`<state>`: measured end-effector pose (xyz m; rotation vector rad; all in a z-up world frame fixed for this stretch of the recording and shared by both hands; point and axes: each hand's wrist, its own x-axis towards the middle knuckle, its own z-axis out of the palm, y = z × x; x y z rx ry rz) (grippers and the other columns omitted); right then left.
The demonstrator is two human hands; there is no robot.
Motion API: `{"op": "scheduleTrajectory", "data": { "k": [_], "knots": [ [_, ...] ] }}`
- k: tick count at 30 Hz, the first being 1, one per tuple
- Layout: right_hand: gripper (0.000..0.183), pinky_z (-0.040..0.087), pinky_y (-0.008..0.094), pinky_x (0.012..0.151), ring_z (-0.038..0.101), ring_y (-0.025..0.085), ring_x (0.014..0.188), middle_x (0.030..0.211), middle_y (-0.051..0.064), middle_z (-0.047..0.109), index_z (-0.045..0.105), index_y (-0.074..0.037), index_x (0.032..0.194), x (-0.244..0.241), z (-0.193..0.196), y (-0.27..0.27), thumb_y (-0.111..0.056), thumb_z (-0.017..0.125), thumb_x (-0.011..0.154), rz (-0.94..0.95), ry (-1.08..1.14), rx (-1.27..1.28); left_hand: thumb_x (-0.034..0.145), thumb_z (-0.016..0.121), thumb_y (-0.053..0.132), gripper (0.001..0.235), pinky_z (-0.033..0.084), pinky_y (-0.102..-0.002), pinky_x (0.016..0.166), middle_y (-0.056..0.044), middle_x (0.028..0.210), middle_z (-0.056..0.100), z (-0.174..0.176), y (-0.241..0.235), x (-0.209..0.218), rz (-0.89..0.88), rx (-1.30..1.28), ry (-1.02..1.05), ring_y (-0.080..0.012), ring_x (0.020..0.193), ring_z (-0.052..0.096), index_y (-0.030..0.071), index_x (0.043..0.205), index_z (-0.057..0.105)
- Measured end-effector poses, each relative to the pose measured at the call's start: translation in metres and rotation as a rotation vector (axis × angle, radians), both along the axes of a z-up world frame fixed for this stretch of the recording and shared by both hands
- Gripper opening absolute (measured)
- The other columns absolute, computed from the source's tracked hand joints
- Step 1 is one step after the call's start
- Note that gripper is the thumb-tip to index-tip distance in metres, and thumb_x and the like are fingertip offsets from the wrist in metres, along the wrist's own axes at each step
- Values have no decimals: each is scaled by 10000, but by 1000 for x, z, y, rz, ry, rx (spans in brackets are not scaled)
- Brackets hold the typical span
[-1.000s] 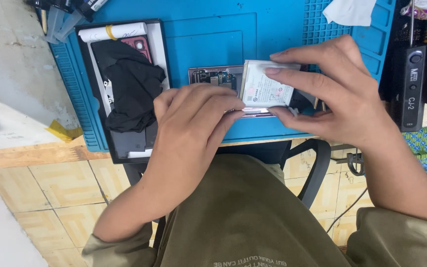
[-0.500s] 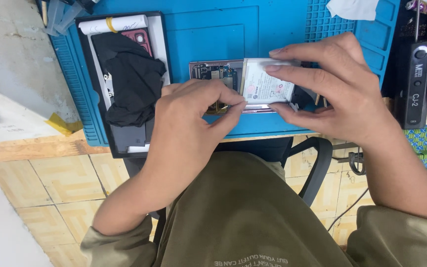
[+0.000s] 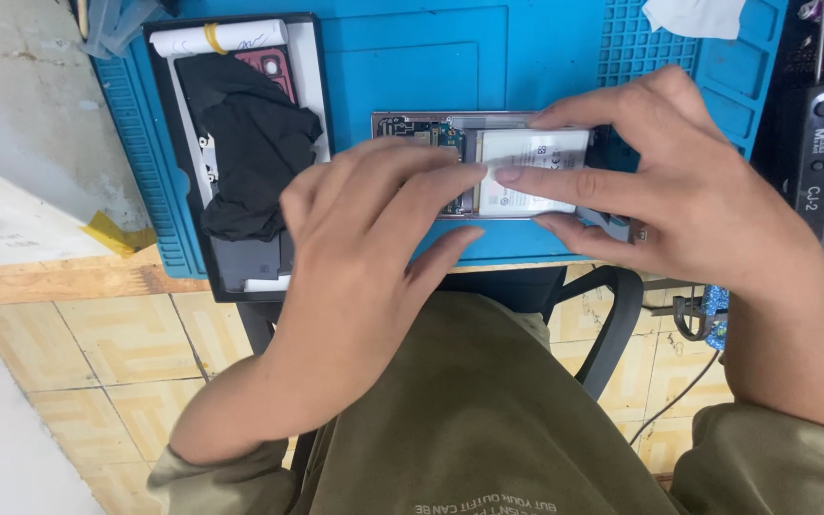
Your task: The person handles a disassembled Samsung smartphone, aligns and presses the battery into place, then rotates the device to check internal connections. They power on the phone to confirm the screen displays the Samsung logo, then remove the battery again and place a black protective sheet over the motherboard area.
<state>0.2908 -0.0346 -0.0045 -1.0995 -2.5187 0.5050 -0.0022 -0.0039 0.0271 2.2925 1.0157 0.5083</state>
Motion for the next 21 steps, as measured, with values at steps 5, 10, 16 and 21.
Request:
{"op": "scheduleTrajectory", "data": {
  "k": [5,10,16,21],
  "knots": [
    [456,402,522,969,574,443,1197,1464,282,632,709,-190,1489,0,3,4,-223,846,1055,24,-79,-14,1167,878,172,169,303,-462,1145,-121,1405,704,1,3,-20,7,295,88,-404,1378,696,162,1281,754],
    [400,448,504,916,517,445,1094,1415,265,633,754,-181,1455,-6,4,5,-235,825,1065,1,-137,-26,1202,883,276,265,243,-536,1238,-138,1533,653,-25,5,-32,-56,293,219,-395,1509,579,185,1382,711],
    [443,464,511,954,611,428,1150,1465,239,657,702,-158,1500,-10,3,8,-231,821,1079,25,-176,0,1204,836,329,327,248,-650,1270,-214,1642,588,-33,16,-29,-128,226,240,-428,1571,489,133,1406,668],
    [489,504,468,894,566,364,1012,1471,156,672,673,-347,1569,-17,7,10,-193,803,1124,0,-254,54,1255,849,172,148,261,-560,1271,-176,1502,756,-39,11,-23,-114,448,138,-397,1435,723,183,1307,712]
  ]
}}
